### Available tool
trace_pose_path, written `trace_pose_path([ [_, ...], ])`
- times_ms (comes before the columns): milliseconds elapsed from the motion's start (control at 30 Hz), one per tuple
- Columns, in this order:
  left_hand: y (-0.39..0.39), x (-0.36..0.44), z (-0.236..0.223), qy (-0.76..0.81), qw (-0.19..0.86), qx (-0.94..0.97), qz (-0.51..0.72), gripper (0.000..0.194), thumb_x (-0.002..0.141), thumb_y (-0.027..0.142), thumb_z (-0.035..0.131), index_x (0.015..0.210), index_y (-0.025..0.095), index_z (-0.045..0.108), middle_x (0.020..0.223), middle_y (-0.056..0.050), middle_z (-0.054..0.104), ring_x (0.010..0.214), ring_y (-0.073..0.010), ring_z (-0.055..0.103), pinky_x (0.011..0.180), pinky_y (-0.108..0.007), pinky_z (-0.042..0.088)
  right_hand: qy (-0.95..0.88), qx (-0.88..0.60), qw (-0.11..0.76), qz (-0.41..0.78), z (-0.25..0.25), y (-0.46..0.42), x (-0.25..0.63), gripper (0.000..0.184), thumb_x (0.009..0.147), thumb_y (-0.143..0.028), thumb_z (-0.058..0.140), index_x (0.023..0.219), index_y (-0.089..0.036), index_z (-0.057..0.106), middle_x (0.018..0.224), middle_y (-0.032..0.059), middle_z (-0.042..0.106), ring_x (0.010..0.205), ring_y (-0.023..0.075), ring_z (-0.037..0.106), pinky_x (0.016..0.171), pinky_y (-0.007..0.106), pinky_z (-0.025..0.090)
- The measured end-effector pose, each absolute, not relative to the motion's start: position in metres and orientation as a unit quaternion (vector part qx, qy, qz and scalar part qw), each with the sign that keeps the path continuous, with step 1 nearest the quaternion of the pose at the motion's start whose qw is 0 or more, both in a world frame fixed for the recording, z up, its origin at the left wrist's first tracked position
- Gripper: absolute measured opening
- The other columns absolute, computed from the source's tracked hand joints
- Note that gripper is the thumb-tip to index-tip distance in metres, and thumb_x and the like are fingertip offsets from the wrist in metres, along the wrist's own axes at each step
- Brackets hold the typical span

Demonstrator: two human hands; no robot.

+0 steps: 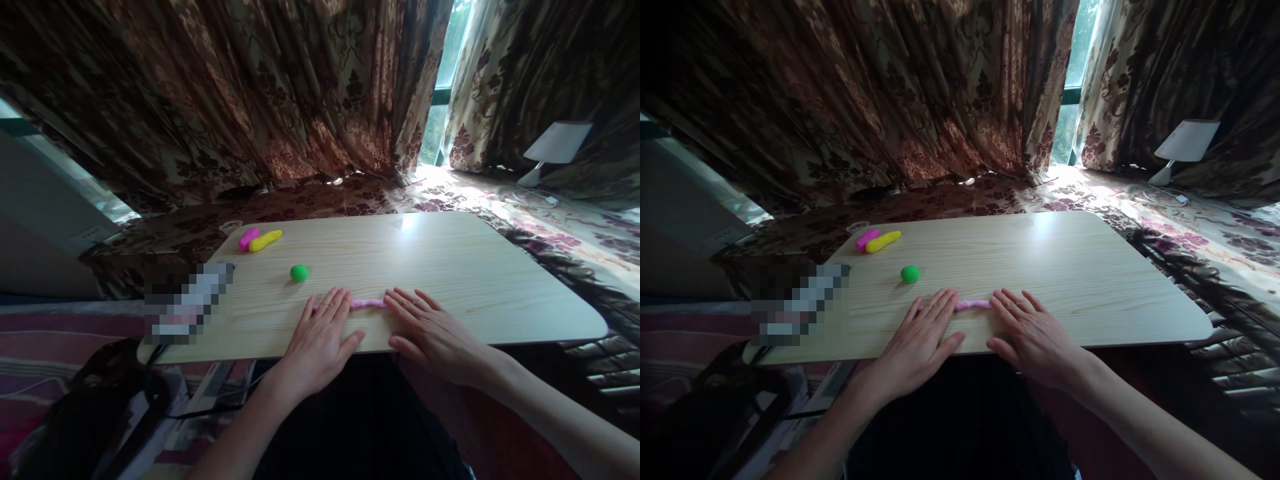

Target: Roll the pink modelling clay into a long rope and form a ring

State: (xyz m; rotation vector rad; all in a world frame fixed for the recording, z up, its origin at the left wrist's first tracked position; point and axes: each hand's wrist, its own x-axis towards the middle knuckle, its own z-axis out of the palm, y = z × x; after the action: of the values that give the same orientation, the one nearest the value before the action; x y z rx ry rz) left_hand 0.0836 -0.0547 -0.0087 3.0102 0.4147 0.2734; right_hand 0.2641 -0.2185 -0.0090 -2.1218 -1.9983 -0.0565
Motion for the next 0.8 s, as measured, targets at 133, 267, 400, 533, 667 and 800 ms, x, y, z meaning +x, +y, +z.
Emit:
trace_pose_path([
  [133,-0.052,0.086,-0.004,0.141,0.046,0.985,0.088,0.059,0.092,0.048,0.029,0.143,0.018,0.023,0.148,-0.009,0.028,0.137,-0.0223,0.021,0.111,-0.046,0.017,-0.678,-0.728,0.103,-0.027,-0.008,-0.213,0.266,0.063,0.090,-0.047,0.042,0.142,-0.014,0.029,0.143,0.0129,0.036,0.133,0.0264,0.028,0.108,0.050,0.024],
  [267,-0.059,0.066,-0.001,0.098,0.059,0.991,0.063,0.060,0.093,0.048,0.030,0.145,0.024,0.012,0.150,-0.003,0.022,0.137,-0.0181,0.020,0.113,-0.041,0.016,-0.705,-0.703,0.093,-0.008,-0.008,-0.231,0.258,0.067,0.090,-0.048,0.041,0.145,-0.016,0.020,0.148,0.0090,0.025,0.136,0.0240,0.021,0.110,0.048,0.020],
  [400,-0.051,0.083,-0.003,0.136,0.053,0.986,0.081,0.059,0.092,0.048,0.030,0.143,0.019,0.022,0.149,-0.008,0.026,0.137,-0.0216,0.020,0.112,-0.046,0.015,-0.679,-0.729,0.087,-0.014,-0.009,-0.217,0.265,0.065,0.091,-0.048,0.038,0.144,-0.013,0.023,0.147,0.0111,0.028,0.136,0.0251,0.021,0.110,0.050,0.019],
  [533,-0.048,0.088,-0.003,0.141,0.048,0.986,0.079,0.059,0.092,0.048,0.030,0.142,0.018,0.024,0.148,-0.009,0.028,0.137,-0.0222,0.022,0.111,-0.046,0.017,-0.679,-0.729,0.082,-0.007,-0.005,-0.215,0.265,0.064,0.091,-0.048,0.038,0.143,-0.013,0.025,0.146,0.0112,0.030,0.135,0.0259,0.023,0.109,0.051,0.020],
  [667,-0.060,0.062,-0.003,0.097,0.054,0.992,0.063,0.061,0.092,0.047,0.031,0.145,0.023,0.012,0.150,-0.004,0.021,0.138,-0.0194,0.020,0.112,-0.042,0.016,-0.710,-0.698,0.092,0.009,-0.006,-0.240,0.255,0.068,0.090,-0.048,0.041,0.146,-0.017,0.016,0.149,0.0074,0.022,0.137,0.0241,0.018,0.111,0.048,0.017],
  [800,-0.058,0.066,0.000,0.125,0.051,0.988,0.070,0.059,0.093,0.048,0.029,0.144,0.020,0.019,0.149,-0.008,0.024,0.137,-0.0215,0.020,0.112,-0.046,0.015,-0.690,-0.718,0.086,-0.002,-0.007,-0.232,0.261,0.064,0.092,-0.047,0.038,0.145,-0.016,0.020,0.147,0.0099,0.026,0.137,0.0252,0.019,0.110,0.051,0.016],
])
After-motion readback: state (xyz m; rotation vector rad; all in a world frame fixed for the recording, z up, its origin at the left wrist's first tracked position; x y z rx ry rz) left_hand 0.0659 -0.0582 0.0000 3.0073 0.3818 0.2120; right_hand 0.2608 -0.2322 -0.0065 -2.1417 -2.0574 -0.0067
